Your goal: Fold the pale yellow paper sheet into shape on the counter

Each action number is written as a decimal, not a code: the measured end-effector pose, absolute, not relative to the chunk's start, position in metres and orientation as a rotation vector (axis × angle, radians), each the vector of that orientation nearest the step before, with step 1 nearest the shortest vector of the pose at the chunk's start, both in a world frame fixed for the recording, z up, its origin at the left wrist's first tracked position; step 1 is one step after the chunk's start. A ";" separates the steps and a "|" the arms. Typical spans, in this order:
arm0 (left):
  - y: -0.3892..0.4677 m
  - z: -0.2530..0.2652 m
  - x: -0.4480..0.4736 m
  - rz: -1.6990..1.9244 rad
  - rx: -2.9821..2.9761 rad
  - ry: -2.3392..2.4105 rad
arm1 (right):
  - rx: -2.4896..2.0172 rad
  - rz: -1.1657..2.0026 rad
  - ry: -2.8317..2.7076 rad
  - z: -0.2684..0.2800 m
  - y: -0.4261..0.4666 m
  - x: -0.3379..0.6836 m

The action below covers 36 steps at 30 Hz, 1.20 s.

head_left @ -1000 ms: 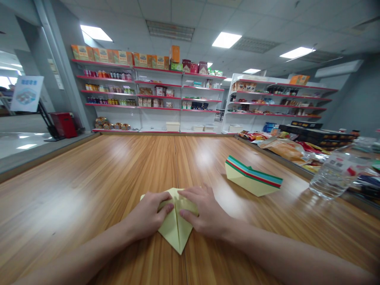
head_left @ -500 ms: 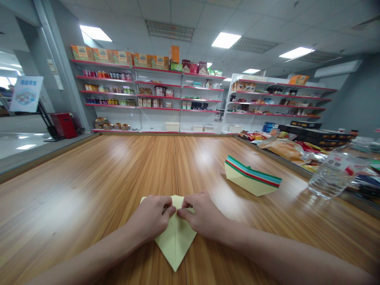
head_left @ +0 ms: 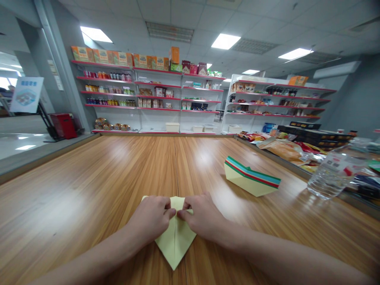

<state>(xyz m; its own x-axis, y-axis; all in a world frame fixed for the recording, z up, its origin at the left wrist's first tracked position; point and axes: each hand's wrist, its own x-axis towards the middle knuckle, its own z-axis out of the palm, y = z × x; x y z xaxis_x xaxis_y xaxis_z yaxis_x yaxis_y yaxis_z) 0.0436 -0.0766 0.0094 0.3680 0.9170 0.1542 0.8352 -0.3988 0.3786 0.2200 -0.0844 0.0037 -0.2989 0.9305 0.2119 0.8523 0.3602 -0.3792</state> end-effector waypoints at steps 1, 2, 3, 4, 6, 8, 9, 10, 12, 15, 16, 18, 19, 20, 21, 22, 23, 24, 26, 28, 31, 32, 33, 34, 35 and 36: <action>-0.077 0.011 0.043 0.503 2.403 1.586 | -1.558 0.281 -2.224 0.004 -0.085 0.220; -0.078 0.012 0.043 0.511 2.417 1.611 | -1.553 0.287 -2.206 0.005 -0.086 0.220; -0.080 0.014 0.043 0.523 2.436 1.638 | -1.541 0.290 -2.187 0.006 -0.087 0.220; -0.081 0.016 0.043 0.531 2.461 1.659 | -1.523 0.292 -2.172 0.007 -0.088 0.220; -0.082 0.018 0.044 0.525 2.515 1.642 | -1.472 0.298 -2.169 0.009 -0.089 0.220; -0.083 0.018 0.044 0.505 2.555 1.527 | -1.416 0.311 -2.209 0.011 -0.090 0.220; -0.084 0.017 0.044 0.499 2.564 1.453 | -1.389 0.323 -2.236 0.011 -0.089 0.220; -0.084 0.016 0.043 0.494 2.567 1.390 | -1.361 0.342 -2.265 0.011 -0.089 0.220; -0.086 0.014 0.043 0.468 2.595 1.323 | -1.307 0.392 -2.318 0.010 -0.088 0.222; -0.096 0.016 0.045 0.327 2.732 1.307 | -1.259 0.422 -2.362 0.010 -0.086 0.227; -0.102 0.019 0.047 0.238 2.786 1.292 | -1.254 0.419 -2.372 0.010 -0.086 0.228; -0.115 0.024 0.053 0.079 2.829 1.218 | -1.256 0.410 -2.391 0.011 -0.085 0.231; -0.122 0.028 0.057 0.014 2.811 1.167 | -1.259 0.404 -2.402 0.012 -0.085 0.232; -0.127 0.031 0.060 -0.003 2.744 1.202 | -1.264 0.394 -2.413 0.013 -0.085 0.233; -0.132 0.035 0.062 -0.017 2.689 1.216 | -1.269 0.382 -2.426 0.015 -0.085 0.233; -0.135 0.038 0.064 -0.027 2.648 1.225 | -1.271 0.367 -2.439 0.016 -0.086 0.234; -0.137 0.040 0.065 -0.012 2.614 1.239 | -1.274 0.353 -2.451 0.017 -0.086 0.234; -0.137 0.042 0.065 0.011 2.589 1.239 | -1.275 0.340 -2.464 0.018 -0.087 0.234; -0.134 0.042 0.061 0.079 2.565 1.217 | -1.270 0.308 -2.499 0.020 -0.091 0.234; -0.129 0.041 0.056 0.139 2.562 1.169 | -1.248 0.272 -2.555 0.024 -0.095 0.235; -0.121 0.038 0.050 0.164 2.548 1.133 | -1.160 0.282 -2.672 0.034 -0.102 0.238; -0.119 0.037 0.049 0.166 2.544 1.127 | -1.125 0.296 -2.716 0.038 -0.103 0.239; -0.117 0.037 0.048 0.171 2.546 1.116 | -1.097 0.305 -2.753 0.043 -0.105 0.240; -0.116 0.037 0.047 0.180 2.553 1.101 | -1.065 0.320 -2.799 0.048 -0.105 0.241; -0.115 0.037 0.046 0.194 2.564 1.079 | -1.034 0.326 -2.849 0.052 -0.106 0.242; -0.114 0.037 0.045 0.208 2.574 1.049 | -1.023 0.302 -2.880 0.056 -0.106 0.243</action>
